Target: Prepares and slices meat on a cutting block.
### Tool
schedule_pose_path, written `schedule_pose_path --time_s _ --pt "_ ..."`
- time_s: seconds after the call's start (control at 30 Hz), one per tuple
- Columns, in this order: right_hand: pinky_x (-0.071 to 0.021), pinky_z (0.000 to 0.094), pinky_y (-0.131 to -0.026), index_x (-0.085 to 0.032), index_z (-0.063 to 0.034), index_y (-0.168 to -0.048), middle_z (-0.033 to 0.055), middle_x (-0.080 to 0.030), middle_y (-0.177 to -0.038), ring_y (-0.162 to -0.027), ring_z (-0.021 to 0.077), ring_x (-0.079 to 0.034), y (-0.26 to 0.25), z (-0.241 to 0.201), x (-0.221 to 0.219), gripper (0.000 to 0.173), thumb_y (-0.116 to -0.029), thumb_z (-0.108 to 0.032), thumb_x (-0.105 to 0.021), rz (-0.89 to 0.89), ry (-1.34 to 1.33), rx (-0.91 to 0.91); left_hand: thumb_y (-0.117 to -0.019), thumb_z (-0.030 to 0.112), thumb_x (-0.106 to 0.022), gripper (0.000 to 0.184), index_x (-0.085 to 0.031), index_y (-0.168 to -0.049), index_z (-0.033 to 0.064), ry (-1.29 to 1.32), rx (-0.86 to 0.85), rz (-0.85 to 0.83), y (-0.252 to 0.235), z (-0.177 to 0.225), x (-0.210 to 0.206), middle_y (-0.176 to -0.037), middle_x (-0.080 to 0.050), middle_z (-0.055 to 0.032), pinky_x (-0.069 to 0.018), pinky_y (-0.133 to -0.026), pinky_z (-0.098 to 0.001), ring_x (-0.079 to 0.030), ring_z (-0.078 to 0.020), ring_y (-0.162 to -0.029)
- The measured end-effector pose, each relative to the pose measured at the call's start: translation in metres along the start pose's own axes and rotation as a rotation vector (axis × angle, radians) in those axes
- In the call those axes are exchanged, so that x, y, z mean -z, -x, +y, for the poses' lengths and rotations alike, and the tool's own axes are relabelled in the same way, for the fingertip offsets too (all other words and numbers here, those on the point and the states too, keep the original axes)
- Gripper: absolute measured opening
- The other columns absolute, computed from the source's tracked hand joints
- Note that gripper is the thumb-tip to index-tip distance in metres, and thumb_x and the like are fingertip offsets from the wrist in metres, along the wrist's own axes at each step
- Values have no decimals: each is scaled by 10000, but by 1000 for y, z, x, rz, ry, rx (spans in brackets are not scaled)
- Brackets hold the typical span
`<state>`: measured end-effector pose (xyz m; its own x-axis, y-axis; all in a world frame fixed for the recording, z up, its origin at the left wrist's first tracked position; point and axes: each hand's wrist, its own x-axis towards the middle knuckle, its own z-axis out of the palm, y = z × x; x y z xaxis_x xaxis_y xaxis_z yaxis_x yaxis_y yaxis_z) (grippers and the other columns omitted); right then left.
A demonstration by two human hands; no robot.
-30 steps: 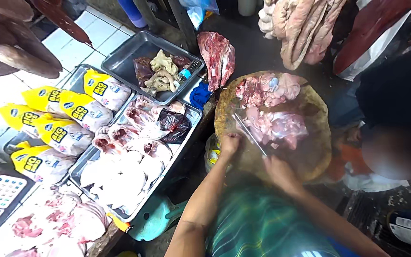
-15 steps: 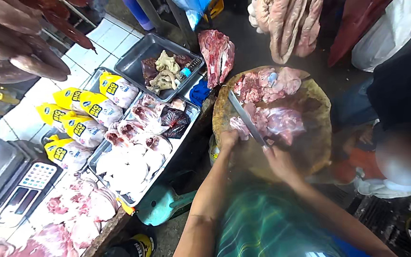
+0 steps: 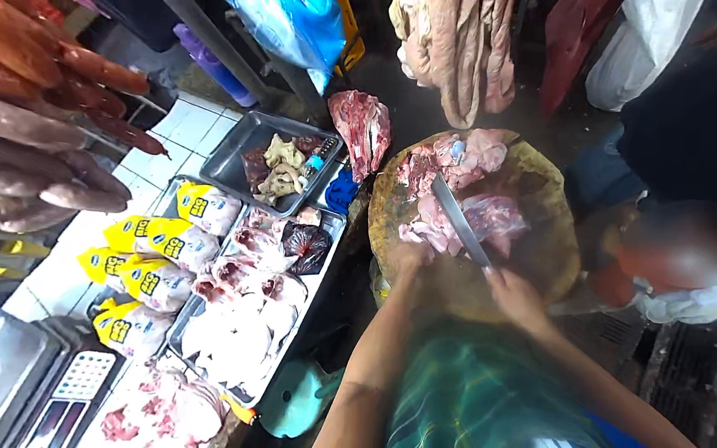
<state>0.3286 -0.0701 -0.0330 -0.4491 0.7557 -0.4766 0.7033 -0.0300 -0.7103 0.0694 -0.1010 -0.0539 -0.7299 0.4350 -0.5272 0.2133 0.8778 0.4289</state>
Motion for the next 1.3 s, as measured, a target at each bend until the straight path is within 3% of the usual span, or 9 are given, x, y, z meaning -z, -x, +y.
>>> schedule_pose_path --time_s 0.17,0.33,0.67,0.8,0.93,1.03,1.13,1.23,1.3 --pt "-563 515 -696 -661 -82 -1087 99 -645 -796 -704 260 -659 6 2 -28 659 -1053 -650 -330 33 6 -107 -864 487 -746 472 -705 -928 21 19 -112 -97 -4 -4 -6 -942 -706 -209 -544 -778 -639 -689 -398 -910" --pt "-537 601 -840 -656 -45 -1170 180 -693 -941 -924 354 -690 27 4 -25 684 -1011 -670 -429 -77 216 -53 -933 323 -748 428 -656 -1238 36 185 -317 -225 -22 -28 76 -1062 -713 -188 -567 -894 -577 -700 -329 -981" --pt "-537 582 -841 -667 -30 -1120 200 -682 -968 -929 355 -679 -25 -34 -32 648 -1044 -625 -422 40 97 -144 -964 185 -687 286 -677 -1219 57 153 -530 -430 -37 10 129 -925 -710 -107 -547 -643 -371 -639 -174 -708" --pt "-541 568 -829 -657 -41 -1149 187 -680 -971 -916 340 -681 -23 -34 -32 657 -1046 -636 -399 11 134 -155 -966 435 -700 497 -666 -1312 81 -353 -521 -315 -79 -41 73 -1205 -677 -240 -519 -960 -659 -663 -418 -1112" --pt "-543 562 -850 -628 -46 -1230 181 -694 -956 -939 349 -691 -3 -59 -33 663 -1057 -628 -360 48 196 -82 -830 638 -750 787 -585 -1446 177 -441 -593 56 -65 -67 52 -1484 -531 -183 -436 -1062 -632 -497 -415 -1352" --pt "-576 519 -734 -666 -25 -1168 148 -691 -814 -773 307 -700 0 -81 -44 573 -1072 -532 -418 269 188 228 -940 458 -709 601 -575 -1454 175 -404 -818 159 -69 -83 35 -1478 -552 -139 -452 -1091 -573 -519 -357 -1365" --pt "-572 475 -635 -653 -30 -1072 98 -643 -715 -660 254 -669 -21 -84 -65 545 -1067 -524 -423 386 199 405 -1051 342 -554 335 -700 -1254 118 -373 -949 284 -80 -102 20 -1260 -700 -100 -514 -1007 -491 -648 -298 -1192" --pt "-578 533 -829 -634 -30 -1185 172 -709 -924 -912 338 -720 -32 -72 -76 617 -1077 -571 -357 120 344 103 -1054 330 -542 309 -747 -1193 145 -374 -1002 372 -81 -110 16 -1234 -718 -71 -511 -980 -493 -654 -290 -1163" --pt "-560 549 -885 -631 -36 -1196 186 -713 -1000 -1014 353 -709 -33 -73 -69 673 -1068 -616 -313 27 396 -60 -1021 482 -543 419 -716 -1271 193 -383 -969 345 -82 -108 21 -1426 -616 -84 -437 -1092 -546 -540 -316 -1348"
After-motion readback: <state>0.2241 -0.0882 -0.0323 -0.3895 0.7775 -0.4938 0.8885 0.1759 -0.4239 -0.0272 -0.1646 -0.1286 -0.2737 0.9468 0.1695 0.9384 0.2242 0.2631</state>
